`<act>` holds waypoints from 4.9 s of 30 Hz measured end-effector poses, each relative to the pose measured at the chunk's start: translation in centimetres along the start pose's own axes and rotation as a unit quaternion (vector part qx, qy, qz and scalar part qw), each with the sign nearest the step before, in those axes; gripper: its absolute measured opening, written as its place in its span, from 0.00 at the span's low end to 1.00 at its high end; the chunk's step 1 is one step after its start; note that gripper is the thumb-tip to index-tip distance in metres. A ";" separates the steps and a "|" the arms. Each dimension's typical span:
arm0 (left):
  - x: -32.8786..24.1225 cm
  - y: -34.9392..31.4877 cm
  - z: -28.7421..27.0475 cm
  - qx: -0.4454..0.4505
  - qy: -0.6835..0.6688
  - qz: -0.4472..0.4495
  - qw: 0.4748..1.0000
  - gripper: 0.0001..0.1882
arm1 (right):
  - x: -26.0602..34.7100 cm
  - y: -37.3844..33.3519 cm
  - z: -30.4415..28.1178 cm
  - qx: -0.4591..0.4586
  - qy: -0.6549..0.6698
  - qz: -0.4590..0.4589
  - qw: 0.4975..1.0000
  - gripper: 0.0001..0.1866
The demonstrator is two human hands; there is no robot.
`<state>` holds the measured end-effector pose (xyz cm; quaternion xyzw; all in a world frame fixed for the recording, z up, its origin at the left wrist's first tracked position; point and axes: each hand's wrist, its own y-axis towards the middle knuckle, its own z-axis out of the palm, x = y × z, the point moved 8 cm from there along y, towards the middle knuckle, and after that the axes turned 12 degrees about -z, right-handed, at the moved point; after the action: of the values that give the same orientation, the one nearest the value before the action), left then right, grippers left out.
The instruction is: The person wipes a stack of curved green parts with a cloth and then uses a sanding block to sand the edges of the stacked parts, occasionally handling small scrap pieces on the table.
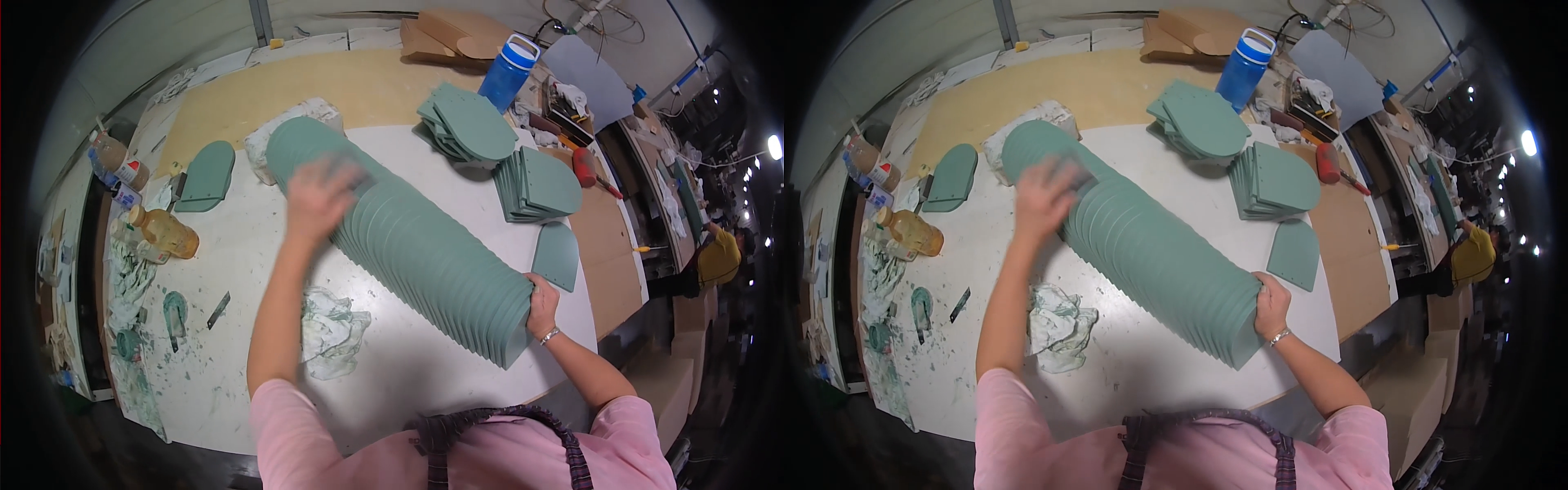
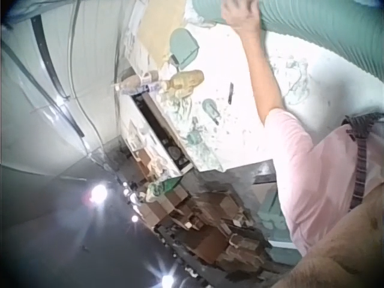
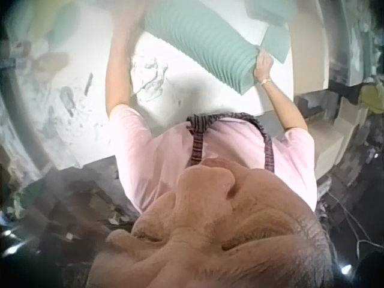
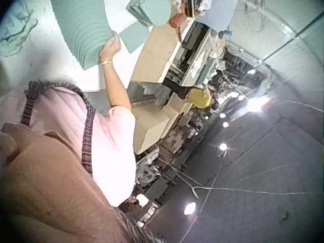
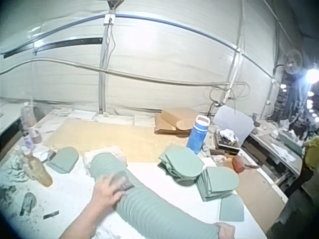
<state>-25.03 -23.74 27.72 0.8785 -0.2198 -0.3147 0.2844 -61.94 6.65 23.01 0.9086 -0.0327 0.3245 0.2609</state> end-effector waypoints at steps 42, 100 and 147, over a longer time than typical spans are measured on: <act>9.5 -6.5 -0.6 0.023 -0.200 -0.277 0.940 0.31 | 0.5 0.0 0.4 -0.002 -0.004 -0.013 1.000 0.21; 5.1 -10.4 6.2 -0.015 -0.118 -0.357 0.927 0.42 | 6.8 27.4 37.9 0.429 0.522 0.246 0.695 0.28; -18.1 -23.6 7.0 -0.070 -0.296 -0.372 0.877 0.42 | 4.7 13.5 17.4 0.496 0.438 0.089 0.745 0.36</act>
<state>-37.62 1.47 15.95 0.7389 0.0713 -0.6575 0.1288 -51.31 -13.09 20.59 0.6612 0.1701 0.6786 -0.2709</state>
